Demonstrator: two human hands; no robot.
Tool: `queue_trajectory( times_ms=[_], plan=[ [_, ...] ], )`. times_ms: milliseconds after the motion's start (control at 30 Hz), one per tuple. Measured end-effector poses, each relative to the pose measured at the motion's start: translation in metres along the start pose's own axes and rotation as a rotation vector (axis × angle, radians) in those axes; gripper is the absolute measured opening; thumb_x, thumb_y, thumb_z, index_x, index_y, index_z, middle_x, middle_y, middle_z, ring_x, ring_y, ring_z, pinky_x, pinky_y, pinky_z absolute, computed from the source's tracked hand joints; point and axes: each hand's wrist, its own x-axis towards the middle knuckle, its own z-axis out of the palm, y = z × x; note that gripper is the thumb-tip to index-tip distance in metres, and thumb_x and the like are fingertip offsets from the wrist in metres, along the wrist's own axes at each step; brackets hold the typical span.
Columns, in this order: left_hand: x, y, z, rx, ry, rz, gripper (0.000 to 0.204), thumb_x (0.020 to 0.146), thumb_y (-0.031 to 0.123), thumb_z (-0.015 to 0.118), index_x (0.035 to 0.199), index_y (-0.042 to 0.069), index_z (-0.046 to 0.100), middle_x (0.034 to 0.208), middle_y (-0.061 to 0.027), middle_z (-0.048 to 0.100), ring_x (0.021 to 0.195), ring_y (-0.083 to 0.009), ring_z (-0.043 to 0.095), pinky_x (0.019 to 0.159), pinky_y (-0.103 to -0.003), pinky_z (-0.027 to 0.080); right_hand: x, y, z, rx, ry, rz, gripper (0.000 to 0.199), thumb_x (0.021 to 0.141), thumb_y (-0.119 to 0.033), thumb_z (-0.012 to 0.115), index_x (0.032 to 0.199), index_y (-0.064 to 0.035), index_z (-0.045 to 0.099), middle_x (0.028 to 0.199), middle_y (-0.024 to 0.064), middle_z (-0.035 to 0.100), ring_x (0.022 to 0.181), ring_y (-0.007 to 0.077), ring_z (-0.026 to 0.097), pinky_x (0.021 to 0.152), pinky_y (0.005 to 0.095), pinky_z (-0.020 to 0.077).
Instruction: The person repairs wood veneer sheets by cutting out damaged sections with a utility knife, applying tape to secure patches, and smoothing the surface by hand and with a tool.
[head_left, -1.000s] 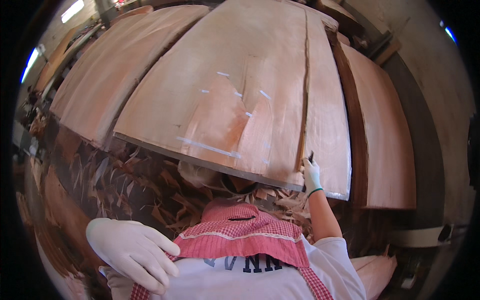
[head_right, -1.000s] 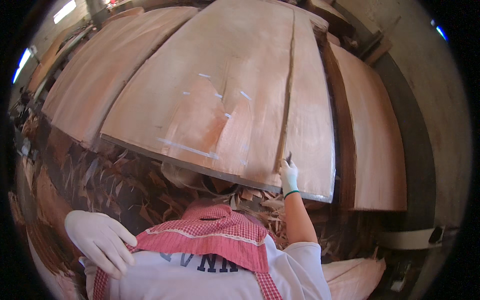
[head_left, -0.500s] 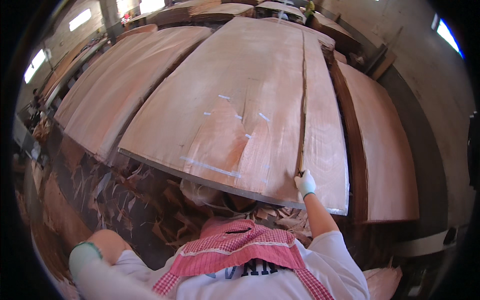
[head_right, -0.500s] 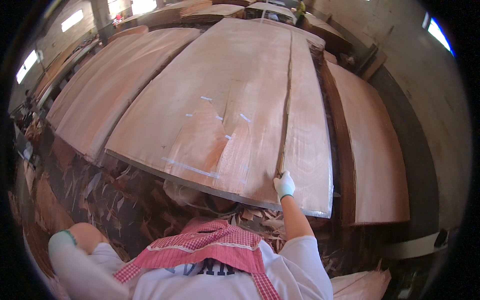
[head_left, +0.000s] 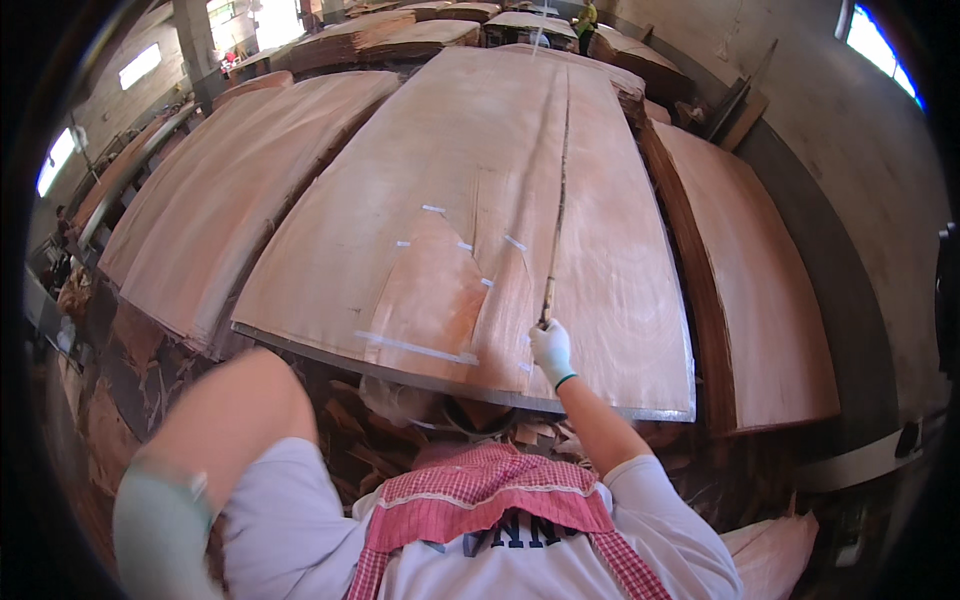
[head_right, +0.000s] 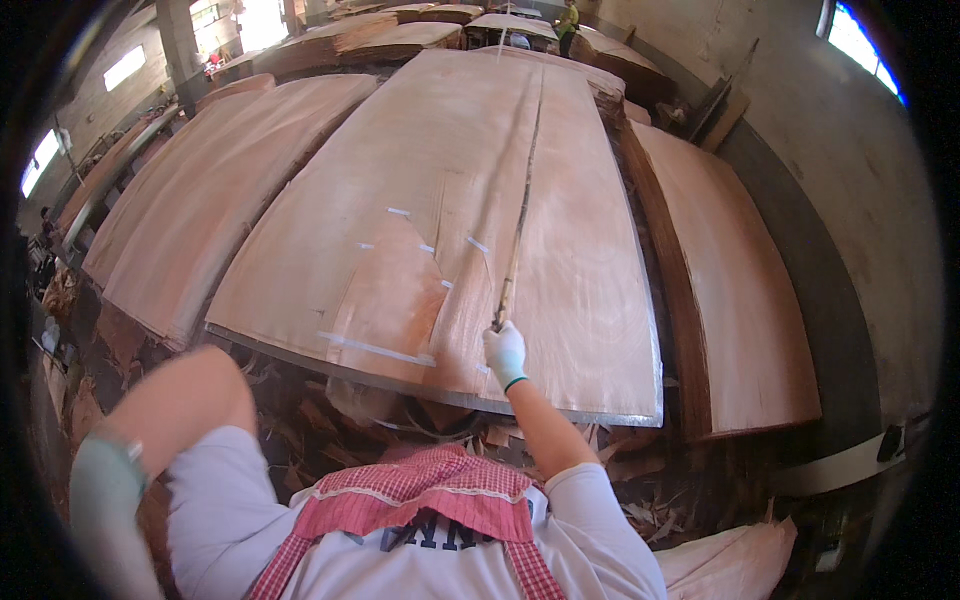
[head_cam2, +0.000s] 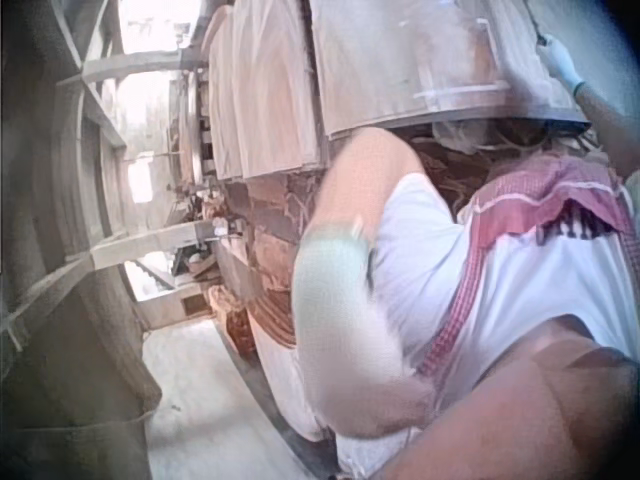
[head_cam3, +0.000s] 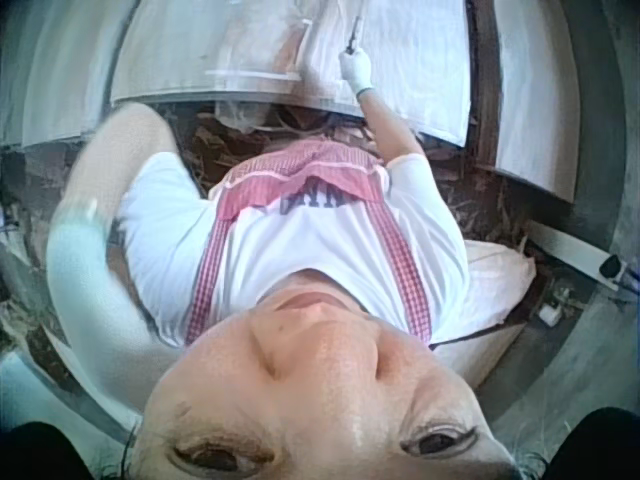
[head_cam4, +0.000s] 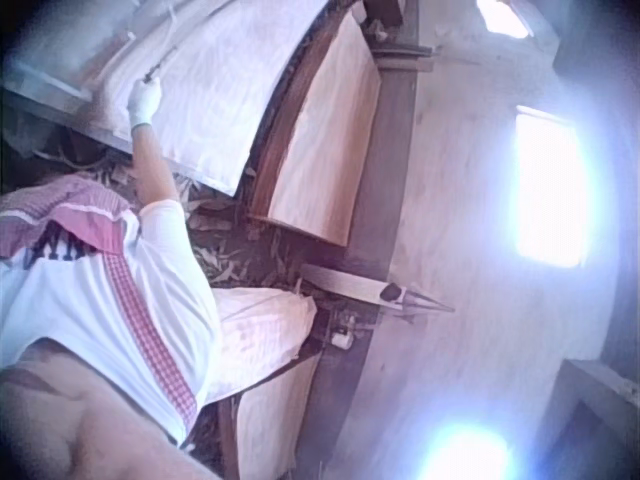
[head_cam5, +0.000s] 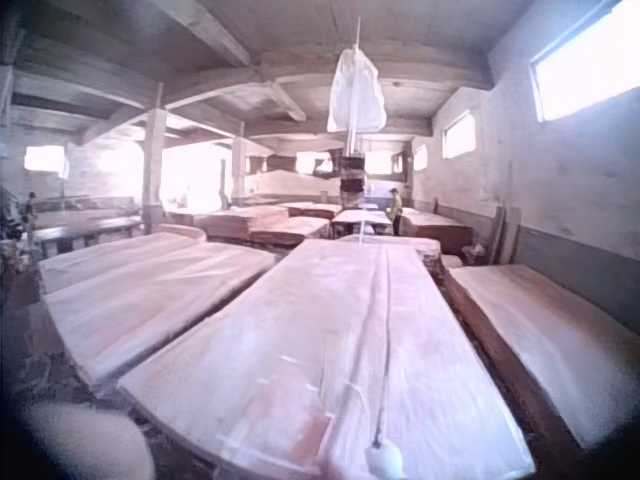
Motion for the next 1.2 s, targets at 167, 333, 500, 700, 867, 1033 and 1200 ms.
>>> queue_trajectory(
  times_ms=[167, 333, 500, 700, 867, 1033, 1200],
  plan=[
    [-0.098, -0.104, 0.082, 0.064, 0.743, -0.945, 0.041, 0.101, 0.031, 0.046, 0.130, 0.003, 0.051, 0.127, -0.0119, 0.057, 0.118, -0.0196, 0.052, 0.099, -0.032, 0.041, -0.033, -0.058, 0.034, 0.521, -0.142, 0.043, 0.005, 0.082, -0.009, 0.058, 0.079, -0.0064, 0.055, 0.061, -0.0014, 0.051, 0.050, 0.0088, 0.047, 0.045, 0.0268, 0.0375],
    [-0.208, -0.192, 0.200, -0.702, 0.991, -1.616, 0.050, 0.096, 0.042, 0.054, 0.130, 0.006, 0.050, 0.120, -0.0126, 0.059, 0.114, -0.0215, 0.055, 0.095, -0.036, 0.045, -0.103, -0.111, 0.080, 0.697, -0.305, 0.004, 0.011, 0.087, -0.014, 0.054, 0.078, -0.0075, 0.055, 0.061, 0.0009, 0.050, 0.053, 0.0096, 0.046, 0.047, 0.0280, 0.0373],
    [-0.231, -0.211, 0.231, -1.244, 1.213, -1.512, 0.021, 0.093, 0.026, 0.059, 0.090, 0.006, 0.055, 0.074, -0.0036, 0.057, 0.057, -0.0137, 0.054, 0.050, -0.028, 0.045, -0.171, -0.144, 0.111, 0.529, -0.433, -0.435, 0.015, 0.093, -0.013, 0.052, 0.089, -0.0009, 0.058, 0.070, 0.0027, 0.054, 0.066, 0.0104, 0.049, 0.054, 0.0320, 0.0402],
    [-0.290, -0.145, 0.227, -0.622, 0.988, -1.919, 0.023, 0.089, 0.024, 0.060, 0.083, 0.005, 0.048, 0.063, -0.0014, 0.049, 0.044, -0.0115, 0.047, 0.041, -0.028, 0.041, -0.068, -0.206, -0.035, 0.320, 0.091, -0.510, 0.036, 0.102, -0.034, 0.042, 0.101, -0.0031, 0.061, 0.093, 0.0051, 0.060, 0.082, 0.0147, 0.054, 0.077, 0.0310, 0.0434],
    [-0.348, -0.078, 0.267, -0.517, 0.970, -1.978, 0.022, 0.091, 0.025, 0.057, 0.084, 0.005, 0.049, 0.060, -0.0018, 0.049, 0.044, -0.0123, 0.049, 0.040, -0.029, 0.041, -0.062, -0.251, -0.087, 0.171, 0.146, -0.513, 0.039, 0.101, -0.032, 0.041, 0.089, -0.0011, 0.062, 0.077, 0.0054, 0.057, 0.064, 0.0126, 0.052, 0.063, 0.0274, 0.0431],
    [-0.382, -0.050, 0.294, -0.066, 0.734, -1.970, 0.029, 0.088, 0.027, 0.061, 0.079, 0.002, 0.049, 0.063, -0.0127, 0.057, 0.054, -0.0218, 0.059, 0.050, -0.039, 0.043, -0.071, -0.292, -0.097, 0.175, 0.650, -0.779, 0.039, 0.101, -0.032, 0.037, 0.089, -0.0019, 0.059, 0.081, 0.0075, 0.059, 0.066, 0.0131, 0.053, 0.054, 0.0243, 0.0421],
    [-0.409, -0.047, 0.281, -0.203, 0.644, -2.039, 0.038, 0.092, 0.042, 0.057, 0.089, 0.004, 0.053, 0.074, -0.0194, 0.062, 0.073, -0.0383, 0.063, 0.065, -0.046, 0.049, -0.047, -0.261, -0.058, 0.065, 0.033, -0.489, 0.034, 0.100, -0.027, 0.045, 0.080, -0.0029, 0.057, 0.081, 0.0058, 0.054, 0.070, 0.0144, 0.047, 0.069, 0.0278, 0.0403]
  ],
)
